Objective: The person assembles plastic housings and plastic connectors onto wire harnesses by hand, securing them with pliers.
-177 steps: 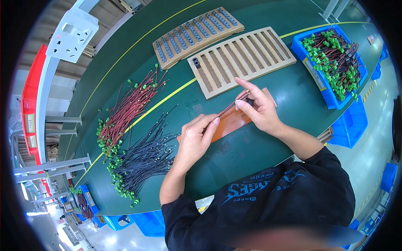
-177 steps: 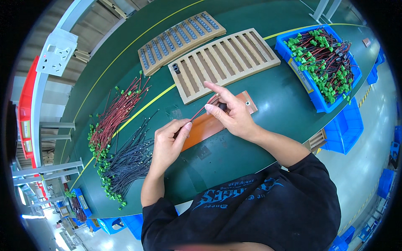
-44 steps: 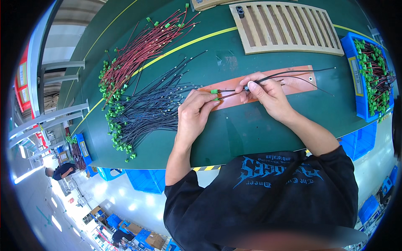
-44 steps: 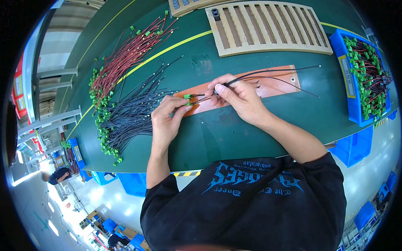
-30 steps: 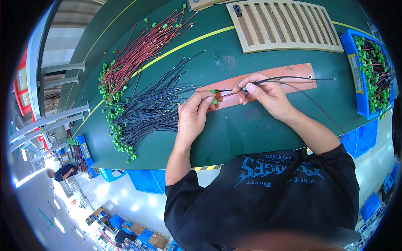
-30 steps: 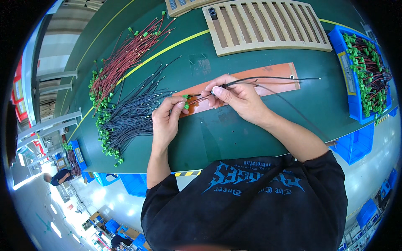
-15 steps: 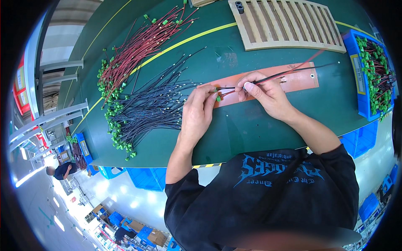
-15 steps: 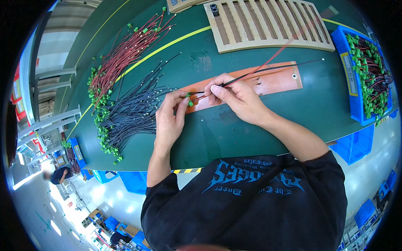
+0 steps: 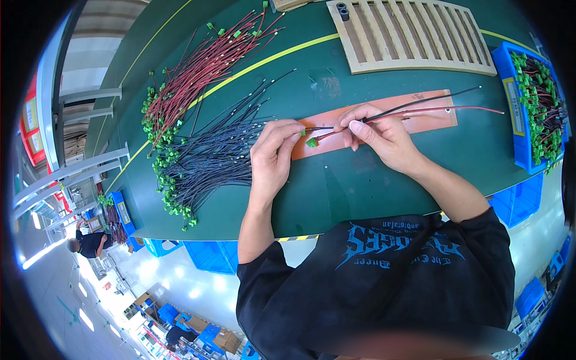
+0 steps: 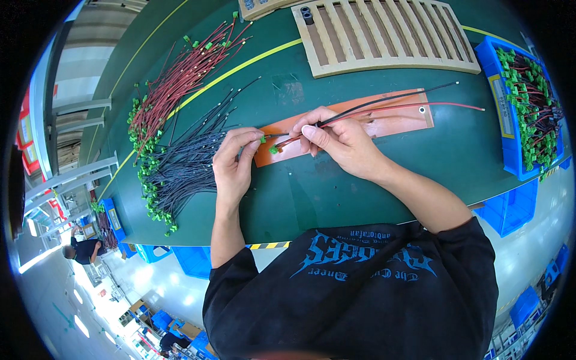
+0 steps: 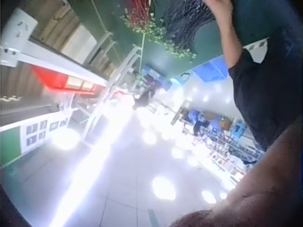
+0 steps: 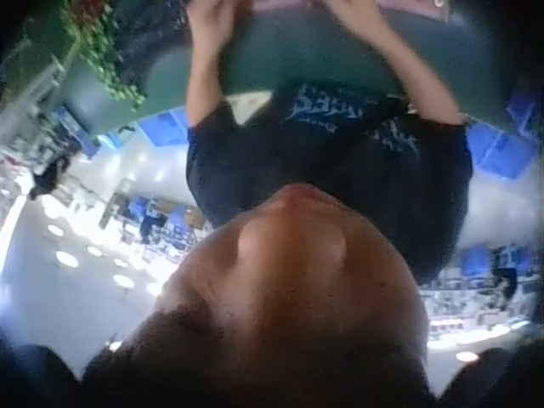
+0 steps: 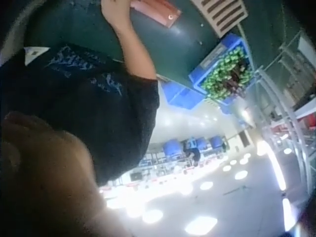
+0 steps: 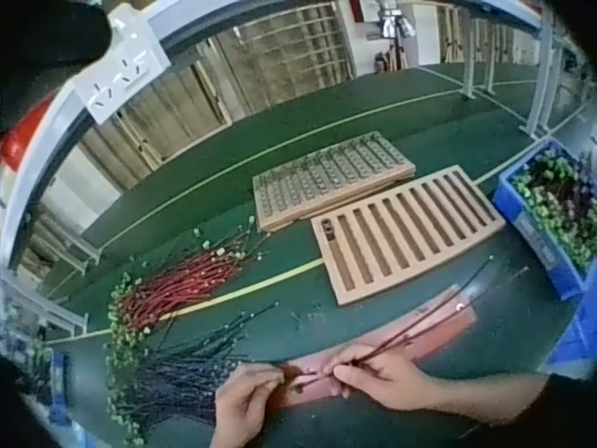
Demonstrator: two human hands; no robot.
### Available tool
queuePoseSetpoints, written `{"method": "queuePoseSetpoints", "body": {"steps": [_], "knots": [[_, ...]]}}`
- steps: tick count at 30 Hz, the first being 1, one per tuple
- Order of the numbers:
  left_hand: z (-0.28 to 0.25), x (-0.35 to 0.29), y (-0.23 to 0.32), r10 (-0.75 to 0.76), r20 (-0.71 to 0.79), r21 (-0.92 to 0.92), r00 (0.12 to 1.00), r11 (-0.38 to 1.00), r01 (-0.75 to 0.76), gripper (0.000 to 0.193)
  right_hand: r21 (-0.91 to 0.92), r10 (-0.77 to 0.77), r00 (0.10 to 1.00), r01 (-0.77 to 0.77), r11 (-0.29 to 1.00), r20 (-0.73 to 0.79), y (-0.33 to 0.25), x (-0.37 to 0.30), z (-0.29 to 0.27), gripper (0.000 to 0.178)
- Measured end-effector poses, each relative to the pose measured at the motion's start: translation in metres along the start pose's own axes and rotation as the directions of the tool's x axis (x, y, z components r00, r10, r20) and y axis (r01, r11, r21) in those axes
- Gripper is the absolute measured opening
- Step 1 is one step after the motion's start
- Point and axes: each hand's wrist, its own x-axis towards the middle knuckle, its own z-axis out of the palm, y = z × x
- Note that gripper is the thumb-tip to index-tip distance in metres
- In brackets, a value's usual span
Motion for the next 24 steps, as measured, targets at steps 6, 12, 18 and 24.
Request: {"method": "queuePoseSetpoints", "body": {"steps": [6, 12, 18, 24], "knots": [[0.001, -0.003, 0.0, -0.043, -0.041, -0.138, 0.998, 0.99, 0.037, 0.012, 0.041, -0.001, 0.999, 0.0, 0.999, 0.035, -0.001, -0.002, 0.0, 0.023], [0.009, -0.005, 0.004, -0.197, -0.045, -0.116, 0.979, 0.975, 0.19, 0.013, 0.104, -0.029, 0.999, 0.026, 0.994, 0.025, -0.001, -0.002, 0.001, 0.028], [0.016, -0.003, 0.004, -0.191, -0.101, -0.077, 0.976, 0.98, 0.184, 0.014, 0.078, -0.065, 0.997, 0.061, 0.995, 0.051, 0.001, -0.001, 0.001, 0.026], [0.02, 0.001, 0.014, -0.197, -0.078, 0.048, 0.977, 0.978, 0.201, 0.016, 0.001, -0.03, 1.0, 0.03, 1.0, -0.007, 0.002, 0.0, 0.0, 0.024]]}}
